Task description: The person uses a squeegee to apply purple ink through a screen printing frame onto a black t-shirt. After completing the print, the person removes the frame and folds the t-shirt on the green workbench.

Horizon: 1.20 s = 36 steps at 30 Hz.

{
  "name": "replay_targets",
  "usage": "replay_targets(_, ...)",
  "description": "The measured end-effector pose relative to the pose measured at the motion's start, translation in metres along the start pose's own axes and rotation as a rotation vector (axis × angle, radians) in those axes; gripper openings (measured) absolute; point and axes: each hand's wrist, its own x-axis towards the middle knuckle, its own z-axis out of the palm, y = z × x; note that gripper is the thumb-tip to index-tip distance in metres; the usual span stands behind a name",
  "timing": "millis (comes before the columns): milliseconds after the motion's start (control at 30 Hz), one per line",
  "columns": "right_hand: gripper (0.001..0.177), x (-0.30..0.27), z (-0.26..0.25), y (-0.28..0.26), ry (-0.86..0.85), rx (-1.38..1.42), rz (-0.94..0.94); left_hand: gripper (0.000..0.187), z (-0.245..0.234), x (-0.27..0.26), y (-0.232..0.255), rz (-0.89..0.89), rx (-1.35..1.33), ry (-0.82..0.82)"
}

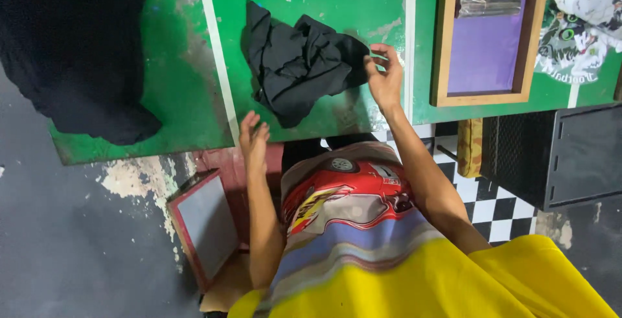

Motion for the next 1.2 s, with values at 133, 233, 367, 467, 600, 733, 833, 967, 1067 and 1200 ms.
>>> replay_targets(133,0.034,-0.009,0.006,-0.012,-0.210,-0.158,-0.215,0.085,0.052,0.027,-0.033,0.074,-0.115,-0.044)
replay_targets(233,0.068,-0.017,0.008,-0.048,-0.494,-0.294,-0.487,0.090,0.098,0.027,-0.022,0.222,0.059,-0.054)
replay_targets(367,0.120,-0.020,0.007,-0.041,-0.931,-0.927,-0.270,0.078,0.146,-0.007,0.021,0.309,0.295,-0.301)
replay_targets(467,0.108,-0.027,-0.004,-0.010,-0.888,-1.105,-0.249,0.079,0.150,-0.016,0.010,0.294,0.459,-0.347)
replay_targets(600,0.069,-0.040,-0.025,0.013,-0.796,-1.114,-0.166,0.072,0.142,-0.018,0.005,0.251,0.482,-0.237)
replay_targets(733,0.084,-0.052,-0.045,0.024,-0.851,-0.774,0.110,0.080,0.131,0.008,-0.020,0.232,0.517,-0.178)
replay_targets(833,0.044,-0.054,-0.065,0.043,-0.709,-0.266,0.204,0.075,0.136,0.002,-0.001,0.215,0.520,-0.136)
replay_targets(967,0.036,-0.031,-0.077,0.113,-0.280,-0.371,0.219,0.077,0.161,-0.020,0.025,0.126,0.496,-0.146)
replay_targets(1067,0.044,-0.031,-0.065,0.157,-0.337,-0.436,0.422,0.095,0.174,-0.022,0.030,0.051,0.653,-0.265)
replay_targets(1200,0.035,-0.029,-0.051,0.244,-0.283,-0.155,0.477,0.049,0.173,0.015,-0.048,0.102,0.607,-0.210)
